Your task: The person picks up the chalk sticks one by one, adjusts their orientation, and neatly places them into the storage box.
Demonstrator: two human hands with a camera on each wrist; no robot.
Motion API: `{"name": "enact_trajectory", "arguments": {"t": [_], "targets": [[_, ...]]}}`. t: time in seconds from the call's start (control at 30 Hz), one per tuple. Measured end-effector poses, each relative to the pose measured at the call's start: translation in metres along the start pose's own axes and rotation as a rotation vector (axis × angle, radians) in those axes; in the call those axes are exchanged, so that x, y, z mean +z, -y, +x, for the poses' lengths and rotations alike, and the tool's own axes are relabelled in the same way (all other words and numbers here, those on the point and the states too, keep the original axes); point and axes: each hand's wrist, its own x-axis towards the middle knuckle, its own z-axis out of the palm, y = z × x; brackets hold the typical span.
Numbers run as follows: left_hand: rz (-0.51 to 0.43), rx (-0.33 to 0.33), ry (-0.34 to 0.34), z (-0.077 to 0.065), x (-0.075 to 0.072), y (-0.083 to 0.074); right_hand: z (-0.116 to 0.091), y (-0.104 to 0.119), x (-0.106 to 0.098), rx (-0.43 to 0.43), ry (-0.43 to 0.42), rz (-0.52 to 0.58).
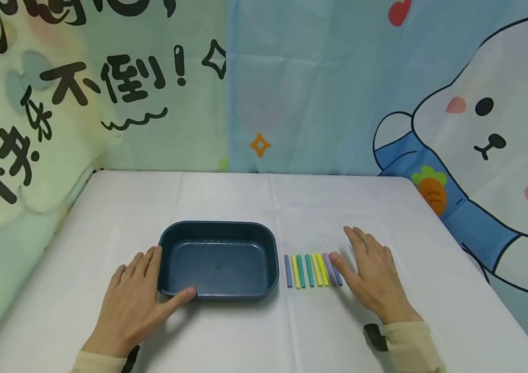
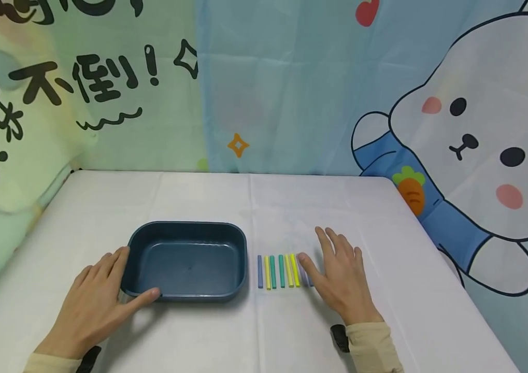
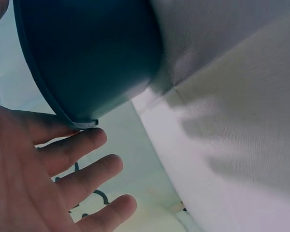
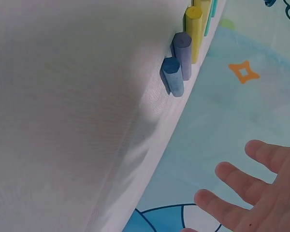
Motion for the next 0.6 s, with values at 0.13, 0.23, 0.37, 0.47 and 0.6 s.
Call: {"name": "enact_trajectory", "arguments": {"t": [0.13,0.23,0.37,0.47,0.6], "targets": [[0.022,0.01,-0.018,0.0,0.0,0.0,0.0,-0.001,0.0,-0.014,-0.015,0.005],[0.035,0.015,-0.025,0.001,0.0,0.001,0.0,-0.001,0.0,-0.015,-0.016,0.023],[0.032,0.018,-0.027,0.001,0.002,0.001,0.0,-0.001,-0.005,0.055,0.063,0.069],[0.024,0.017,-0.026,0.002,0.001,0.001,0.001,0.0,-0.01,0.125,0.152,0.104],[0.016,0.014,-0.021,0.003,0.0,0.002,0.002,0.001,-0.016,0.16,0.202,0.139]]}}
